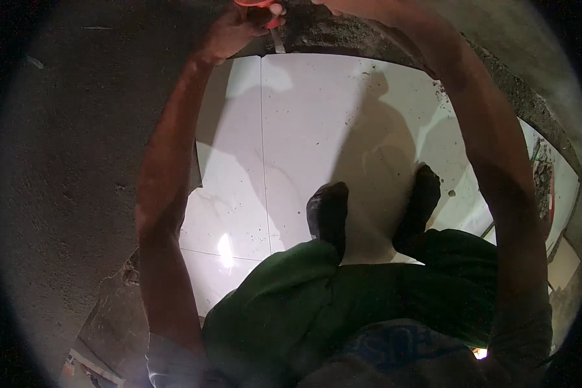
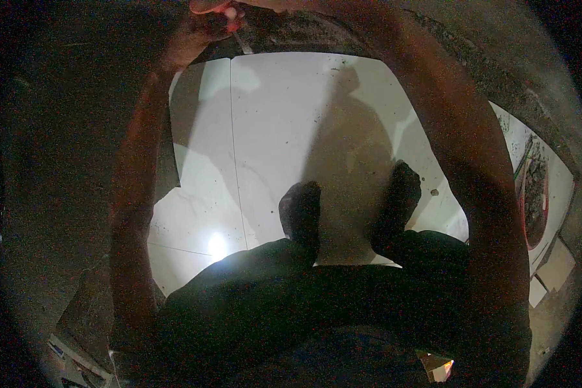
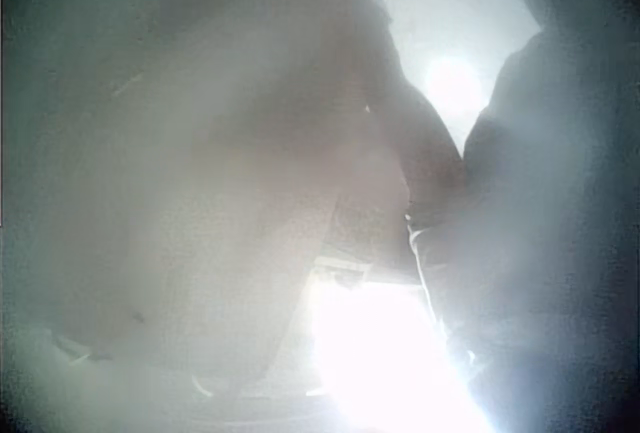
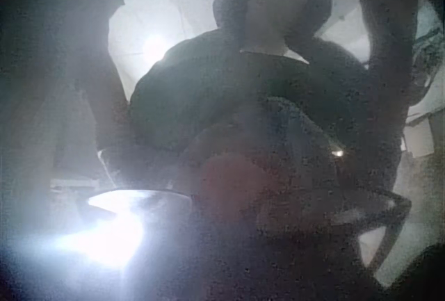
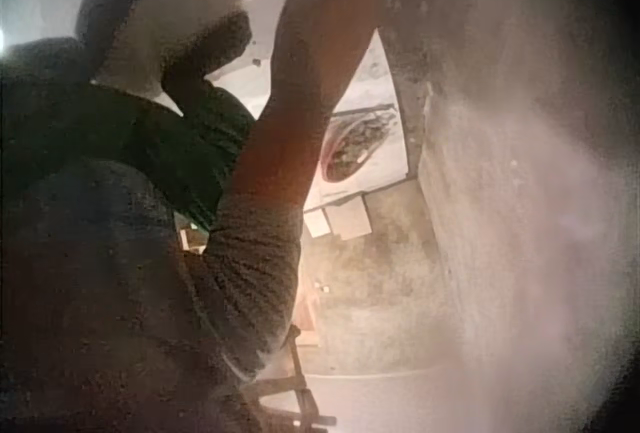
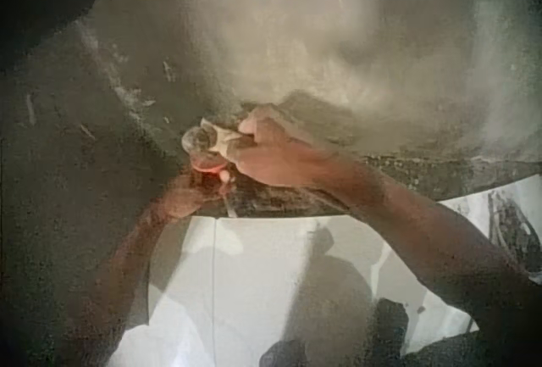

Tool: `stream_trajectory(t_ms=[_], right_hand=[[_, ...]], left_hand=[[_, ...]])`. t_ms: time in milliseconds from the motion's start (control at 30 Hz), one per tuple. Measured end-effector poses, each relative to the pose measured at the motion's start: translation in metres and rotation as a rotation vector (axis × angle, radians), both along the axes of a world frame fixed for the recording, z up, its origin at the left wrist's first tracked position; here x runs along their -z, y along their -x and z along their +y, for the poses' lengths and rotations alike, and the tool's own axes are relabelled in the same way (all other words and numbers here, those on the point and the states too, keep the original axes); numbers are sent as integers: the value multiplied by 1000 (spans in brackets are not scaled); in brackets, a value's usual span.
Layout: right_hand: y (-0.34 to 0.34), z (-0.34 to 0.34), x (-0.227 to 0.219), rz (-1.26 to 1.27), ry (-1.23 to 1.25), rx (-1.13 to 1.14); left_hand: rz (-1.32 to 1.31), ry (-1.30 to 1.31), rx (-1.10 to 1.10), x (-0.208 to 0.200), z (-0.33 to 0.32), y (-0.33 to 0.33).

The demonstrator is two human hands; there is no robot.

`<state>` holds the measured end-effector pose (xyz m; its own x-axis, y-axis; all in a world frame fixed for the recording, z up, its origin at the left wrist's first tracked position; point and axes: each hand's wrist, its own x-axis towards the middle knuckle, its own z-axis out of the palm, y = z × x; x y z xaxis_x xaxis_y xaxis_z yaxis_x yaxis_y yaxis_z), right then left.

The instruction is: The person prepares a wall for tiling by using a chisel and hammer to chip away at the concrete surface above a laid tile row. They then measure the wall section with a tape measure and continue chipping at the wall surface with the tool.

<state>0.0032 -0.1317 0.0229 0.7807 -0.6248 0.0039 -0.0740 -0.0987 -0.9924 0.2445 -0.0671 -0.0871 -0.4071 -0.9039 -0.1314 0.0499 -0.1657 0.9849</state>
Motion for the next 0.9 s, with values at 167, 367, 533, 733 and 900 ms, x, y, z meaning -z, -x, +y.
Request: stream_trajectory(t_ms=[167, 367, 533, 733, 900], right_hand=[[1, 26, -38, 385, 251, 258], [-1, 12, -58, 668, 209, -89], [10, 9, -43, 531, 127, 17], [22, 11, -39, 509, 102, 5], [31, 40, -57, 560, 241, 237]], left_hand=[[30, -16, 32, 2, -9, 2], [166, 36, 71, 39, -6, -8], [-342, 328, -2, 32, -2, 5], [197, 275, 88, 39, -11, -11], [195, 62, 33, 0, -3, 23]])
